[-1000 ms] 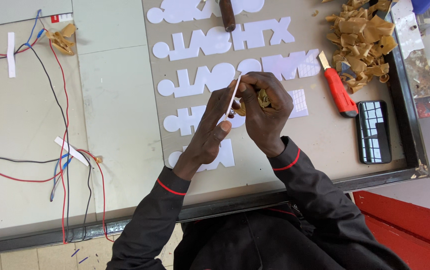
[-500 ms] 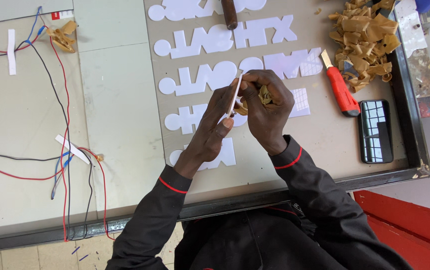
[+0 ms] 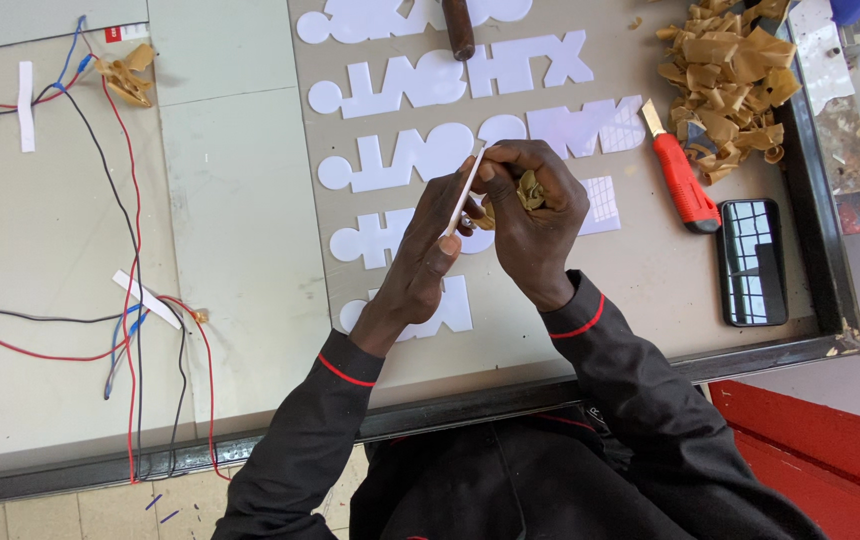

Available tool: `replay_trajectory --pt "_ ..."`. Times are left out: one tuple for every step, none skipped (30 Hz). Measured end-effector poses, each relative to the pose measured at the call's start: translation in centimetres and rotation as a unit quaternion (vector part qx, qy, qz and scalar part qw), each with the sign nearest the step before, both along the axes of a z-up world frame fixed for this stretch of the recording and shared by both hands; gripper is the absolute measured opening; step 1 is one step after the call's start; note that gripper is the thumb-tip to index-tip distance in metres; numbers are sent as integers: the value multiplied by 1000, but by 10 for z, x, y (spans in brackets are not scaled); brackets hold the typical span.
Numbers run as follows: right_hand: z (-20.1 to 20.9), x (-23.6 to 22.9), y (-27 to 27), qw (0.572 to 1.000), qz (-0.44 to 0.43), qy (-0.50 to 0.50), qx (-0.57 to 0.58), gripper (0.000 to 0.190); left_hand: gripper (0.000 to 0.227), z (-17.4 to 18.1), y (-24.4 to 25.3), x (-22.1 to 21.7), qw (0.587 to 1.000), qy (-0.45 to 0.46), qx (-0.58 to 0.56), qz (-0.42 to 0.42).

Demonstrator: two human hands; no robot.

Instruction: The person applies glue from a bottle onto white cut-out letters arranged on a work surface. They then peel the backing paper off a separate letter and place it onto the glued area. The person continues to apply glue to additional letters on the table.

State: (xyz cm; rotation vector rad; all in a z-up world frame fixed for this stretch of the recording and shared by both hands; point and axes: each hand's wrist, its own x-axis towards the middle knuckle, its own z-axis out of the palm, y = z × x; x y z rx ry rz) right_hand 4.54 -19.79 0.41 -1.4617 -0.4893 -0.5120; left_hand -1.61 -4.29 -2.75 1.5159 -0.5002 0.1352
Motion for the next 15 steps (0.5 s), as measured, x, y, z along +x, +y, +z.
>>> replay_trajectory --pt "2 0 0 1000 0 0 0 5 81 -1 0 0 1000 0 0 0" --pt "3 0 -1 1000 2 -7 -6 5 80 -2 1 0 1000 -7 5 2" --pt "4 0 -1 1000 4 -14 -11 5 80 -3 1 1 1000 -13 10 3" --pt "4 0 -1 1000 4 -14 -11 5 80 -2 1 1 1000 -13 10 4" --pt "3 0 -1 1000 5 -16 -12 4 78 0 1 1 1000 -17 13 5" --pt "2 -1 -1 1000 5 -17 -13 4 77 1 1 0 1000 -21 17 7" --pt "3 -1 -1 1000 5 -16 -13 4 77 5 2 -1 1000 -21 17 7" --pt "4 -1 -2 1000 10 -19 -19 4 75 8 2 -1 1000 -24 17 6" --pt "5 -1 -2 999 14 -22 -26 4 73 12 3 -1 999 -28 17 5" --pt "7 -1 -2 999 15 -22 -25 4 73 13 3 0 999 -28 18 6" --pt "9 -1 -2 999 12 -28 -40 3 73 14 4 1 999 -37 28 13" --pt "10 -2 -2 998 10 -33 -54 1 72 15 5 2 998 -46 38 20" --pt "10 -3 0 998 9 -33 -53 1 72 14 5 1 998 -45 39 19" --pt "11 -3 1 998 15 -33 -49 2 72 14 5 2 998 -40 35 20" --pt "12 -4 3 998 20 -32 -45 3 73 14 5 3 999 -35 31 20"
